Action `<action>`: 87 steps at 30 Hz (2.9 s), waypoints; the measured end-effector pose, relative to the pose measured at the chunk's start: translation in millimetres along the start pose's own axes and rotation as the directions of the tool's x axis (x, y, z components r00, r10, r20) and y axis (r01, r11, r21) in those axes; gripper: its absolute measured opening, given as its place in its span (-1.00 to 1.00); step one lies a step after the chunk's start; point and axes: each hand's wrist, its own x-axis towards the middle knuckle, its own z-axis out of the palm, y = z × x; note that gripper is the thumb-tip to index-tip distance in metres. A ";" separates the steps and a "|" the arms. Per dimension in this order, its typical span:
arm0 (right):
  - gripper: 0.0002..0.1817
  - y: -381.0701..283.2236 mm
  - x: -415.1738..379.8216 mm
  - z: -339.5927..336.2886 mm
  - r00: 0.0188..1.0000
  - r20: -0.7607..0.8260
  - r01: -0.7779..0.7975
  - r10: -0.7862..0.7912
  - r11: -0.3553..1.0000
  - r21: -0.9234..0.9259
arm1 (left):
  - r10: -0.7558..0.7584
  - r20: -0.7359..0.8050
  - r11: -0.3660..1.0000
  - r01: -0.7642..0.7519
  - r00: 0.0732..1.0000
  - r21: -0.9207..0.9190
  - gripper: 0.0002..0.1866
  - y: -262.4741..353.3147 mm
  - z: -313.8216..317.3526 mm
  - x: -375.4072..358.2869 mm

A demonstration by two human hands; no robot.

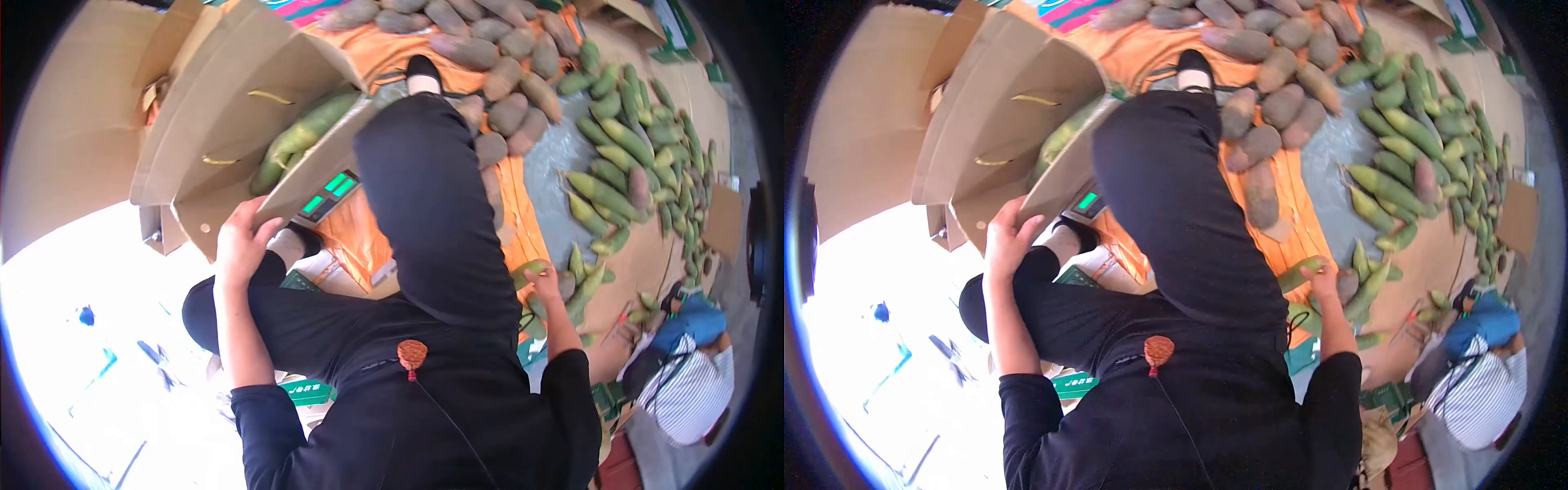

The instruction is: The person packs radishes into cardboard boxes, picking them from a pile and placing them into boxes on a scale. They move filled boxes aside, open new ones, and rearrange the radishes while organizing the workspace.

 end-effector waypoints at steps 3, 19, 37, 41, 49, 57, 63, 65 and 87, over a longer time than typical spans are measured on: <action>-0.60 -66.5 11.2 -19.3 0.957 -0.082 0.286 -0.277 0.949 0.136 | -0.059 0.011 0.995 0.058 0.998 0.086 -0.68 -0.1 -10.0 -6.2; -0.55 -517.1 -152.6 86.0 0.482 0.132 0.749 -0.866 0.486 0.450 | -0.074 -0.105 0.944 0.104 0.992 0.314 -0.88 -24.2 -33.6 -29.1; -0.51 -498.7 -164.9 373.8 0.648 0.743 0.450 -0.165 0.871 -0.199 | -0.078 -0.051 0.921 0.092 0.996 0.378 -0.85 -30.5 -35.6 -23.0; -0.64 -515.0 -176.5 361.1 0.388 0.855 0.849 -0.345 0.494 -0.186 | -0.036 -0.072 0.932 0.060 0.997 0.357 -0.86 -27.7 -35.6 -22.2; -0.66 -557.2 -182.6 205.8 0.271 0.684 0.758 -0.677 0.589 0.282 | -0.051 -0.050 0.923 0.066 0.997 0.378 -0.83 -19.7 -36.3 -22.8; -0.66 -455.8 -76.4 93.3 0.612 0.225 0.697 -0.758 0.652 0.299 | -0.007 -0.050 0.944 0.023 0.999 0.329 -0.80 -14.8 -28.6 -16.6; -0.77 -259.7 33.2 107.3 0.889 0.097 0.449 -0.448 0.893 0.014 | -0.067 -0.009 0.959 0.067 0.998 0.275 -0.73 -12.1 -25.6 -9.2; -0.77 -177.8 64.9 120.3 0.917 0.097 0.399 -0.388 0.904 -0.156 | -0.091 0.001 0.966 0.088 0.996 0.243 -0.70 -11.7 -25.7 -7.1; -0.63 -167.4 137.3 -7.1 0.968 -0.235 -0.158 -0.092 0.507 -0.847 | -0.105 0.110 0.954 0.131 0.988 -0.268 -0.60 -26.7 -12.9 8.5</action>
